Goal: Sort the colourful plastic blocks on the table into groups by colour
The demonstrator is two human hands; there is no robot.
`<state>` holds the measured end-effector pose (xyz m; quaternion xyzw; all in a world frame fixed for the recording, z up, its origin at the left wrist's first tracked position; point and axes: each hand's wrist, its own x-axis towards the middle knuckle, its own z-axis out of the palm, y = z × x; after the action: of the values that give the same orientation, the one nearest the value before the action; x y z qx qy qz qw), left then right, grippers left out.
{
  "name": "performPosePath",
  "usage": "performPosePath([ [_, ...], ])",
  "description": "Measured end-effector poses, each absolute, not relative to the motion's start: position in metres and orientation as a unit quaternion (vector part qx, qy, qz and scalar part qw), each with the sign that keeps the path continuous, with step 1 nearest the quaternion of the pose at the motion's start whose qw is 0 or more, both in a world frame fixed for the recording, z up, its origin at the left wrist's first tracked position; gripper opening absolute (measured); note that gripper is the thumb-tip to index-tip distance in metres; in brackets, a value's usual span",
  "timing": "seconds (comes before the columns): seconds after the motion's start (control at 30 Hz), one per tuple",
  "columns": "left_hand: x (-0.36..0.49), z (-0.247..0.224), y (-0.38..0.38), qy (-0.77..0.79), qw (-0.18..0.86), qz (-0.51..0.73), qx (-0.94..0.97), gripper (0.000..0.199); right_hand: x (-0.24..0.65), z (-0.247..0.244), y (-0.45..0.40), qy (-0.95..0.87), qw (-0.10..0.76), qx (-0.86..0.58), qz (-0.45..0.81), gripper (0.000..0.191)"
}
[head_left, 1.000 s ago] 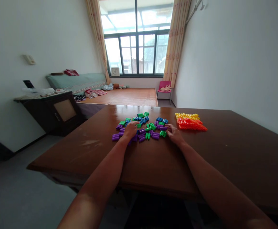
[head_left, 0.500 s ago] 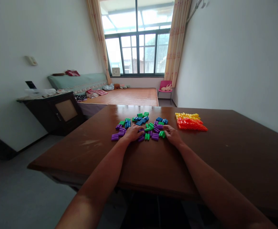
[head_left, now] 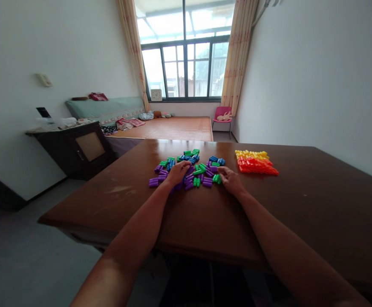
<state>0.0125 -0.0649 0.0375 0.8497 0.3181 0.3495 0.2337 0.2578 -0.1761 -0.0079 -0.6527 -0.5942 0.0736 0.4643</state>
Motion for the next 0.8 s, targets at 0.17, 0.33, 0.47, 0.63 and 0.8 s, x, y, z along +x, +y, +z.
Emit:
performPosePath([
  [0.17, 0.011, 0.035, -0.061, 0.328, 0.191, 0.347, 0.858, 0.029, 0.257, -0.008, -0.175, -0.6, 0.469, -0.644, 0.072, 0.029],
  [0.33, -0.005, 0.031, -0.042, 0.461, 0.087, 0.36, 0.806, 0.034, 0.256, -0.008, -0.176, -0.605, 0.473, -0.636, 0.077, 0.029],
  [0.47, -0.012, 0.034, -0.036, 0.495, 0.091, 0.331, 0.798, 0.035, 0.255, -0.007, -0.177, -0.605, 0.478, -0.633, 0.076, 0.028],
  [0.63, -0.013, 0.039, -0.04, 0.478, 0.06, 0.28, 0.83, 0.029, 0.253, -0.004, -0.179, -0.603, 0.481, -0.632, 0.072, 0.027],
  [0.8, -0.023, 0.034, -0.03, 0.509, 0.033, 0.254, 0.822, 0.029, 0.255, -0.003, -0.179, -0.597, 0.486, -0.634, 0.068, 0.027],
])
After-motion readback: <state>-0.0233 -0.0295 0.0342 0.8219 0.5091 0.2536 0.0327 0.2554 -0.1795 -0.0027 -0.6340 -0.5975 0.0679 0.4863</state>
